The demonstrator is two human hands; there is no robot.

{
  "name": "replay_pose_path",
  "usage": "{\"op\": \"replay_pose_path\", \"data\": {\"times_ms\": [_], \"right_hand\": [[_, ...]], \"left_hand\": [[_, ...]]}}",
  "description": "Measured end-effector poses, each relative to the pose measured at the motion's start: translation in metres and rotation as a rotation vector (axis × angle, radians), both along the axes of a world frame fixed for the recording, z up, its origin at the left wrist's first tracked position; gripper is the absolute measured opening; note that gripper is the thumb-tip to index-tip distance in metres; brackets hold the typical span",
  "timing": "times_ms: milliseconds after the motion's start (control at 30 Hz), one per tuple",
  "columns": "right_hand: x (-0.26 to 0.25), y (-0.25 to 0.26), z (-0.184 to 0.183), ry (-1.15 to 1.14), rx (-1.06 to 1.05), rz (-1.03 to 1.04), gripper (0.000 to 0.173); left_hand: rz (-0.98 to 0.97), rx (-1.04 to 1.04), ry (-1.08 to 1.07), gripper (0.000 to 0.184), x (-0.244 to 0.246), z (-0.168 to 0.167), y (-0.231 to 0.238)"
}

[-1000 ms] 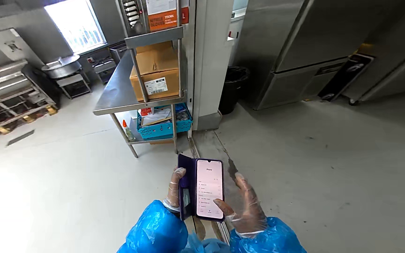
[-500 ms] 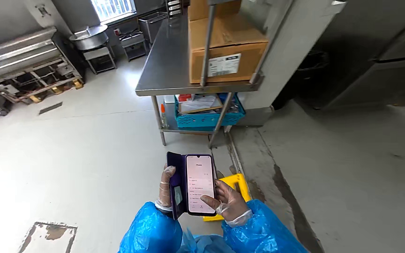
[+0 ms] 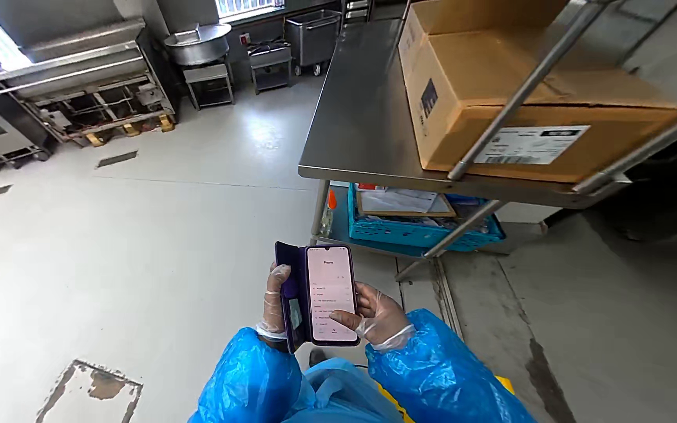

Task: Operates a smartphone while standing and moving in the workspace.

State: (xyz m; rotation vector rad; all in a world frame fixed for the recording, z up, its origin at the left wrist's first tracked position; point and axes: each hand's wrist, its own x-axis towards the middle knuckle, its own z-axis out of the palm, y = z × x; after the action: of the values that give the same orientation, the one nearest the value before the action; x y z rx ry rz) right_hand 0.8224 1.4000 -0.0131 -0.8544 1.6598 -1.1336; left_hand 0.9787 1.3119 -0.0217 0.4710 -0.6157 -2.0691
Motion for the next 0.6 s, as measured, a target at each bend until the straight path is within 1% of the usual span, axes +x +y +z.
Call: {"op": "replay_pose_path", "data": {"times_ms": [67, 133, 267, 333, 433, 533, 600], "right_hand": [[-0.01, -0.037, -0.002, -0.011, 0.001, 0.009, 0.067], [-0.027, -0.078, -0.005, -0.007, 0.002, 0.022, 0.066], [-0.079, -0.167, -0.018, 0.021, -0.041, 0.018, 0.067], [-0.109, -0.209, -0.011, 0.046, -0.047, 0.005, 0.068], [-0.157, -0.264, 0.01, 0.091, -0.052, -0.009, 0.065], [-0.186, -0.309, 0.026, 0.095, -0.026, -0.026, 0.064], [-0.202, -0.33, 0.032, 0.103, -0.001, -0.062, 0.066]], "left_hand": [[-0.002, -0.025, -0.017, 0.045, -0.01, -0.001, -0.036], [0.012, -0.036, -0.021, 0.042, -0.027, -0.004, -0.077], [0.014, -0.08, -0.07, 0.044, -0.079, -0.011, -0.165], [0.017, -0.081, -0.111, 0.043, -0.112, -0.004, -0.21], [-0.004, -0.082, -0.103, 0.04, -0.159, 0.017, -0.266], [-0.012, -0.118, -0.116, 0.035, -0.191, 0.031, -0.312], [-0.043, -0.122, -0.102, 0.035, -0.211, 0.032, -0.336]]}}
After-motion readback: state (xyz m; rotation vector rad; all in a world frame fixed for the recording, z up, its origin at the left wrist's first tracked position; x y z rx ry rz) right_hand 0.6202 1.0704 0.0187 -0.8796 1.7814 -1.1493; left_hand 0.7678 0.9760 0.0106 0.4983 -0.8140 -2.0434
